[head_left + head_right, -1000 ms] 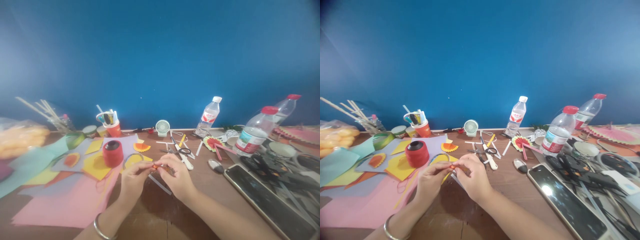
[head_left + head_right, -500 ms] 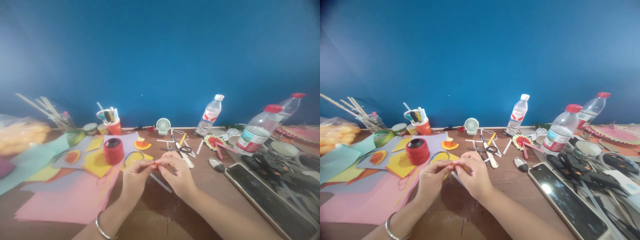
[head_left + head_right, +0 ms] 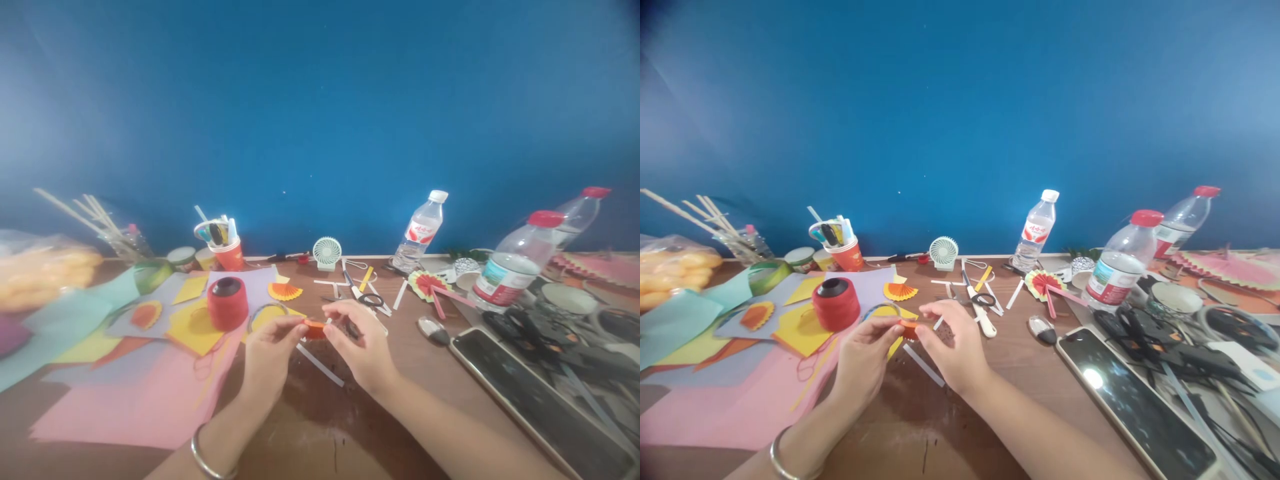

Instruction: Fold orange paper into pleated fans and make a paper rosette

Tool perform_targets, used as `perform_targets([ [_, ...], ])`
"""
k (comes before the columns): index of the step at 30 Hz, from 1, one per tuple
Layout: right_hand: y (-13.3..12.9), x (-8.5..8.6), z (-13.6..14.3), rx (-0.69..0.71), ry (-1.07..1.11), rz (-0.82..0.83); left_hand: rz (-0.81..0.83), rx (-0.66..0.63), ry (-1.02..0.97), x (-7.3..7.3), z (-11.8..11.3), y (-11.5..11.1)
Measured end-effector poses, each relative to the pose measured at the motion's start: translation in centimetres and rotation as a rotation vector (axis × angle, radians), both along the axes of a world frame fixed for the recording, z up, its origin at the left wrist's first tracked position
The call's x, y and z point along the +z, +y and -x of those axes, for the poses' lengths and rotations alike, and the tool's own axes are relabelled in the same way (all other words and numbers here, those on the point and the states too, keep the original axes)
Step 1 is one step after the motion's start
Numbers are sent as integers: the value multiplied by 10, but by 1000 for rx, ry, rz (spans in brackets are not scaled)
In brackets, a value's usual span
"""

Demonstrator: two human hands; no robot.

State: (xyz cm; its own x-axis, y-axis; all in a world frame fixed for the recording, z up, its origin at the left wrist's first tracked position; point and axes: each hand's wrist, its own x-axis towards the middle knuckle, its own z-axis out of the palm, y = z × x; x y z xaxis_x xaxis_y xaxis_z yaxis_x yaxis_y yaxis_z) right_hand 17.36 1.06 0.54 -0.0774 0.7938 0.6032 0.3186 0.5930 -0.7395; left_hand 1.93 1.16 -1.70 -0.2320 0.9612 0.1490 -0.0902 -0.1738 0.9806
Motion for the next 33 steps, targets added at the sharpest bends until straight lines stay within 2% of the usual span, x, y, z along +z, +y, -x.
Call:
perform_targets([
  [2, 0, 2, 2, 36, 29, 109, -10, -17, 7, 0, 0, 0],
  [4, 1, 3, 4, 69, 37, 141, -17, -31, 17, 0, 0, 0],
  [20, 2, 2, 6, 92, -25, -43, -26, -18, 6, 5, -2, -3],
  [24, 3, -1, 3, 61, -101, -171, 2, -8, -11, 1, -2, -2],
  [30, 6, -1, -10, -30, -494, -522, 79, -64, -148, 1, -6, -3],
  [33, 6, -3, -9, -79, -449, -525, 84, -48, -170, 5, -8, -6],
])
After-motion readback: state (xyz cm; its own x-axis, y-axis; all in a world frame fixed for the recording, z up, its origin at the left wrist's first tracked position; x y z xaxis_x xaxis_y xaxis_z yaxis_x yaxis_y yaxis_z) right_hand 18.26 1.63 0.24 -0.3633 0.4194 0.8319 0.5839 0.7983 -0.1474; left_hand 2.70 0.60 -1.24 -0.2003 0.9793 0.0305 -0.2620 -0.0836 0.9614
